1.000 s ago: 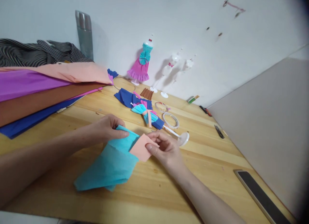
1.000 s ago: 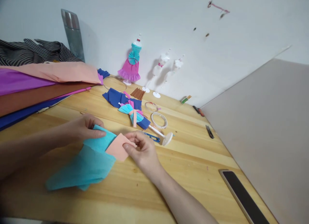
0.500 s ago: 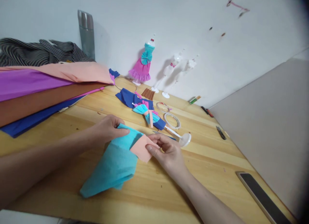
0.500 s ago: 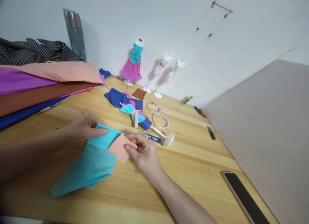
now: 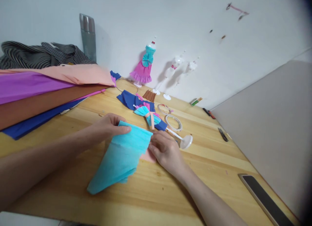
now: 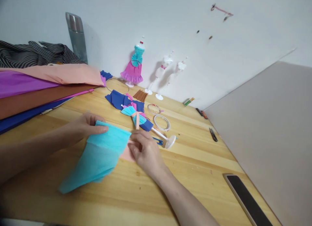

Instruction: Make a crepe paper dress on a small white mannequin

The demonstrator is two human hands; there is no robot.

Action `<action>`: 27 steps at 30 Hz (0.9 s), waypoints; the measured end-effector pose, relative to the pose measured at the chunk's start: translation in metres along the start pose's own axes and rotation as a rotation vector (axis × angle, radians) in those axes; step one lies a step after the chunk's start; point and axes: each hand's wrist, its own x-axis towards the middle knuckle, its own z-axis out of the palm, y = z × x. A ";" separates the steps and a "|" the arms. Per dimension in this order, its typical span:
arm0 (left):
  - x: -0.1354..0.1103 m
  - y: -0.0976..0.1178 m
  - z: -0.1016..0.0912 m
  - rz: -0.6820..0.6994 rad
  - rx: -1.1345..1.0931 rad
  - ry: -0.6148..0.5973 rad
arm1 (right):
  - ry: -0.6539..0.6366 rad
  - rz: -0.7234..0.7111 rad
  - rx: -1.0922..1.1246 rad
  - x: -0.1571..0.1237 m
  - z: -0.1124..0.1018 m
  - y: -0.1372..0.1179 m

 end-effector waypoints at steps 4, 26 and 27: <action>-0.003 0.001 0.005 0.007 0.020 -0.067 | 0.132 0.003 0.182 -0.005 -0.003 -0.006; 0.002 -0.006 0.000 -0.106 -0.297 0.070 | -0.251 0.109 -0.835 0.003 -0.012 0.011; 0.002 -0.006 0.000 -0.116 -0.314 0.062 | -0.245 0.088 -0.870 0.002 -0.010 0.011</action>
